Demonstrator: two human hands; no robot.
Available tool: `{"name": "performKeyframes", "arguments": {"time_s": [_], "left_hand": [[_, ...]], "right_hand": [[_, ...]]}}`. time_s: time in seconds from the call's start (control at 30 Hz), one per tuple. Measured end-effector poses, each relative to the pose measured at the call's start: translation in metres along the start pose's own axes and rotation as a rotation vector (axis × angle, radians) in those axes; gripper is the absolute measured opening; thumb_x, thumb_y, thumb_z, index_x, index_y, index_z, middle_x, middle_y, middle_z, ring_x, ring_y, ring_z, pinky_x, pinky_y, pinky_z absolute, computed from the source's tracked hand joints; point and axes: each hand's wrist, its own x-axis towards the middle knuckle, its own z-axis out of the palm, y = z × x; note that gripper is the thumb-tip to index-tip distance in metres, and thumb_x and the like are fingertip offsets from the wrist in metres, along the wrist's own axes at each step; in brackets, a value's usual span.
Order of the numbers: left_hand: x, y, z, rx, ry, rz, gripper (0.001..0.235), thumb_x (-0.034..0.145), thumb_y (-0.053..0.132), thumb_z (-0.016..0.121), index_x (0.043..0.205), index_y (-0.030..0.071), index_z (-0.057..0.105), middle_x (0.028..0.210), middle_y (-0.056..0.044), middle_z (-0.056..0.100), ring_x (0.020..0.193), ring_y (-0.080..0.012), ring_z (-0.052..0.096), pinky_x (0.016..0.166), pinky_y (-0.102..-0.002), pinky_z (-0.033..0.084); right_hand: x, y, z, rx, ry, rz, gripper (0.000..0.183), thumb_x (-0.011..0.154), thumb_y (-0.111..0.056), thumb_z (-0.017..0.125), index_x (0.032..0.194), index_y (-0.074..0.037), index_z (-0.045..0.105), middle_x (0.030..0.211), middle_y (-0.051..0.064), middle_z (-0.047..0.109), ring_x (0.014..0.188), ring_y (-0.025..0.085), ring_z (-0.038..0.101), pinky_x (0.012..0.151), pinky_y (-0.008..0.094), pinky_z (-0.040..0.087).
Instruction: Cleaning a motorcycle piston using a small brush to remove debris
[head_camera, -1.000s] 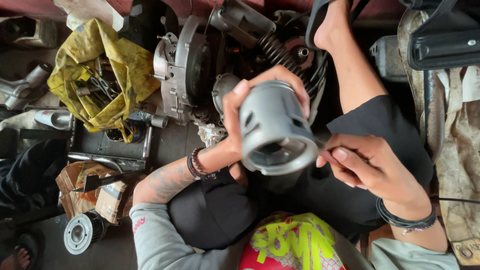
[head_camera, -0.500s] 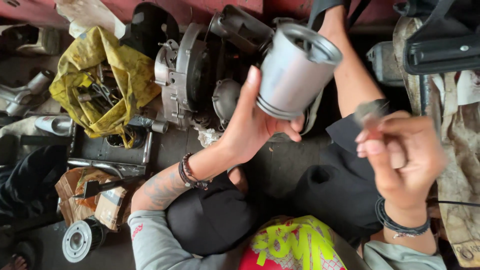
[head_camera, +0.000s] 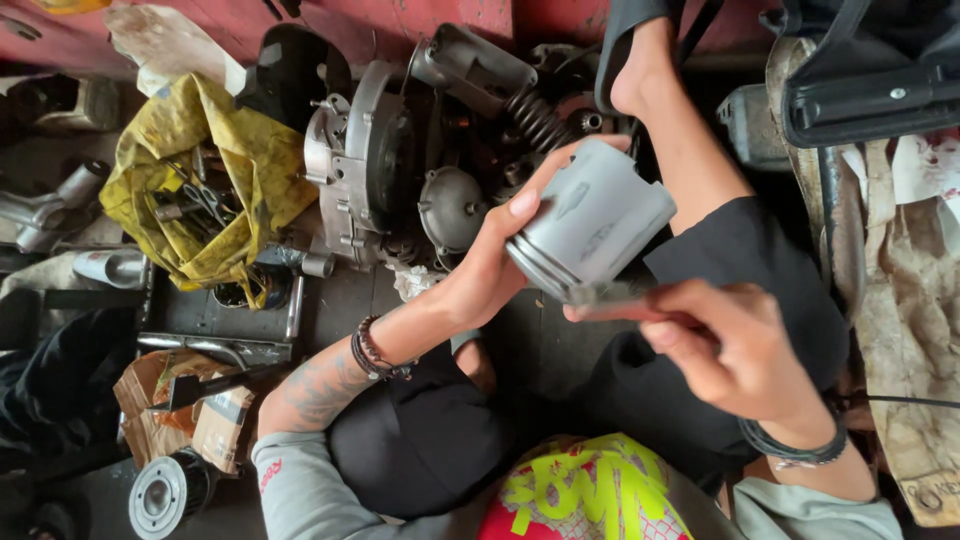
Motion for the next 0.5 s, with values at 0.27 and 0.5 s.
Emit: {"name": "performKeyframes", "arguments": {"time_s": [0.27,0.5], "left_hand": [[-0.002,0.009,0.005,0.0,-0.127,-0.081,0.119,0.073,0.067,0.081,0.16,0.009,0.023,0.147,-0.012,0.044,0.104,-0.0245,0.067,0.058,-0.035,0.066],[-0.008,0.017,-0.001,0.567,-0.134,0.168,0.114,0.073,0.065,0.078,0.162,0.01,0.03,0.17,-0.008,0.035,0.154,-0.0198,0.045,0.135,-0.039,0.038]], "right_hand": [[-0.024,0.022,0.007,-0.03,0.079,0.184,0.02,0.1,-0.024,0.054,0.097,-0.007,0.066,0.064,-0.003,0.064,0.044,0.01,0.047,0.044,0.026,0.037],[-0.023,0.023,0.0,0.13,0.314,0.267,0.034,0.106,-0.025,0.047,0.096,0.006,0.057,0.061,0.011,0.055,0.05,0.013,0.056,0.051,0.021,0.038]]}}
